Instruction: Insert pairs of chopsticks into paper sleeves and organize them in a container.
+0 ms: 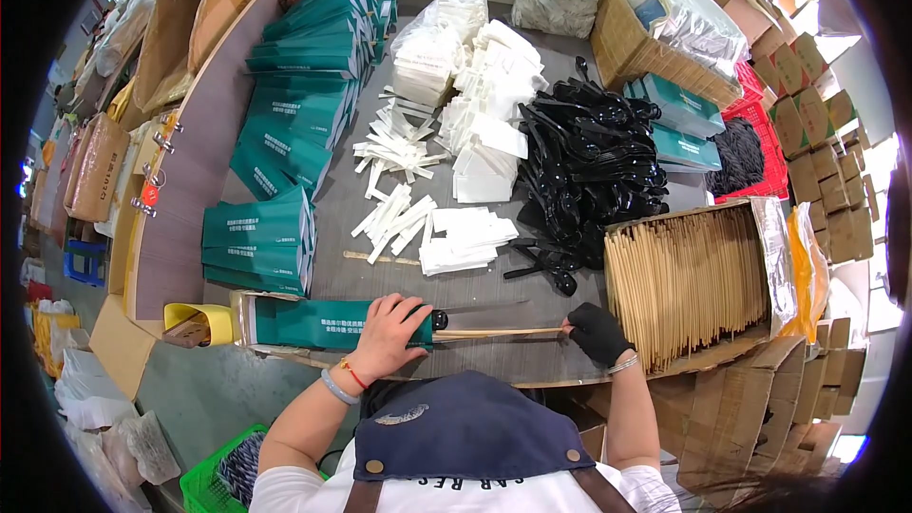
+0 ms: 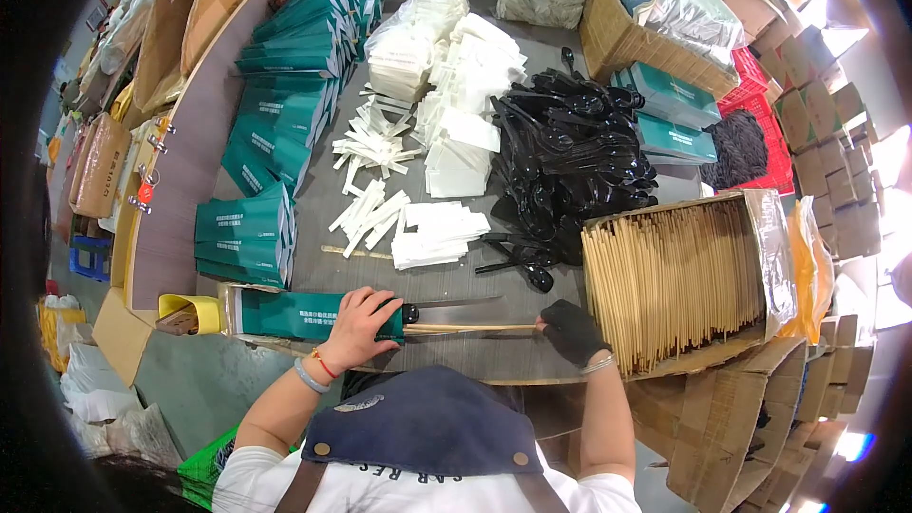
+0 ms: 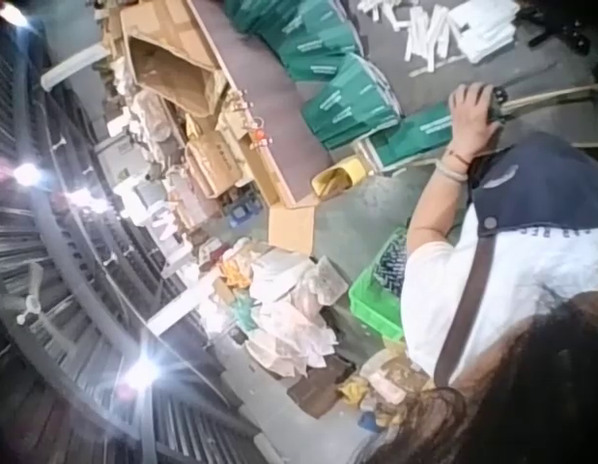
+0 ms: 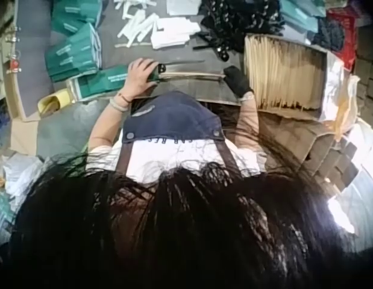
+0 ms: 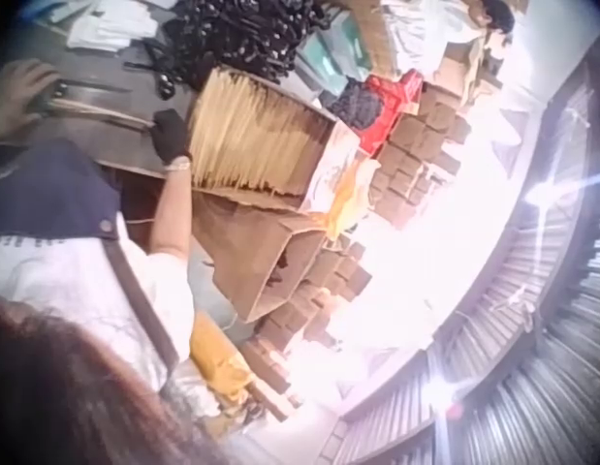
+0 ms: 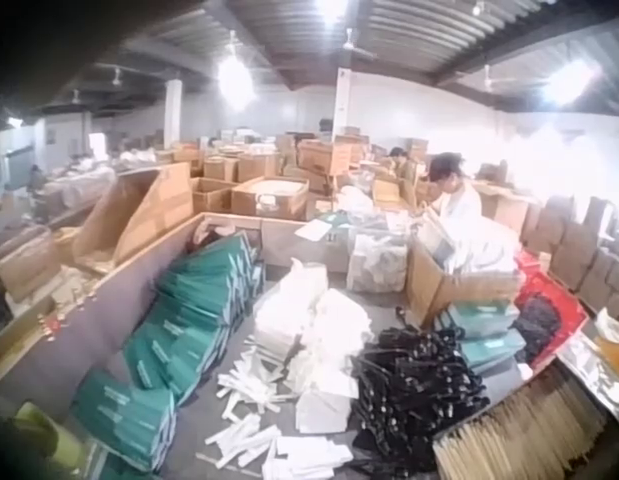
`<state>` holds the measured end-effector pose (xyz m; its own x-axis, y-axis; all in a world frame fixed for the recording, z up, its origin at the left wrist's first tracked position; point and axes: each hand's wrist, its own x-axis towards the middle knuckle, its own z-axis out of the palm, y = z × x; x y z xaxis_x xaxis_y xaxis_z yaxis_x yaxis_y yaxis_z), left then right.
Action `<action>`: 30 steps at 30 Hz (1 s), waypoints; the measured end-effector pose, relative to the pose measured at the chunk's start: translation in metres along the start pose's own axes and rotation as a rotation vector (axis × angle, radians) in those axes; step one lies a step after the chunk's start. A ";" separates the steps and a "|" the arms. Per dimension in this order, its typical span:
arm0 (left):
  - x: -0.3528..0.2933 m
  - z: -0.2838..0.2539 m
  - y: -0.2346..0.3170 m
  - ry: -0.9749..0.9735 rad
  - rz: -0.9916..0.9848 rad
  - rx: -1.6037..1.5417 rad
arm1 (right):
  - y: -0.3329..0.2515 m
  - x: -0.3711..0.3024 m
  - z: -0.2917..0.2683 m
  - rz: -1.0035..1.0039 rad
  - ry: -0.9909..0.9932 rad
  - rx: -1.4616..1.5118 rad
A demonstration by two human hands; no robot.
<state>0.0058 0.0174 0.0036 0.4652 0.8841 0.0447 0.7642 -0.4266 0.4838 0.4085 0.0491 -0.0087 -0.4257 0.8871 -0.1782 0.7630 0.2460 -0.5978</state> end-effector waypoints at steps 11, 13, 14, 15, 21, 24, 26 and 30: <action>-0.010 0.013 -0.004 -0.049 0.040 0.067 | 0.007 0.002 0.015 0.005 -0.074 0.001; -0.010 0.012 -0.002 -0.054 0.075 0.095 | 0.008 -0.001 0.018 0.033 -0.088 -0.028; -0.013 0.009 0.002 -0.044 0.085 0.125 | 0.004 0.000 0.016 0.037 -0.110 -0.049; -0.015 0.008 0.004 -0.036 0.090 0.153 | 0.002 0.002 0.016 0.043 -0.137 -0.068; -0.003 -0.009 0.017 -0.035 0.056 0.064 | -0.004 0.003 0.009 0.073 -0.106 -0.048; 0.000 -0.003 0.013 0.007 0.076 0.077 | 0.004 0.008 0.012 0.054 -0.136 -0.106; -0.001 0.001 0.010 0.002 0.066 0.099 | 0.000 0.009 0.010 0.051 -0.134 -0.110; -0.002 0.002 0.010 0.022 0.073 0.081 | 0.006 0.009 0.014 0.016 -0.126 -0.122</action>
<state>0.0138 0.0113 0.0064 0.5116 0.8538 0.0968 0.7629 -0.5032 0.4059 0.4027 0.0526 -0.0253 -0.4649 0.8372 -0.2881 0.8204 0.2850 -0.4958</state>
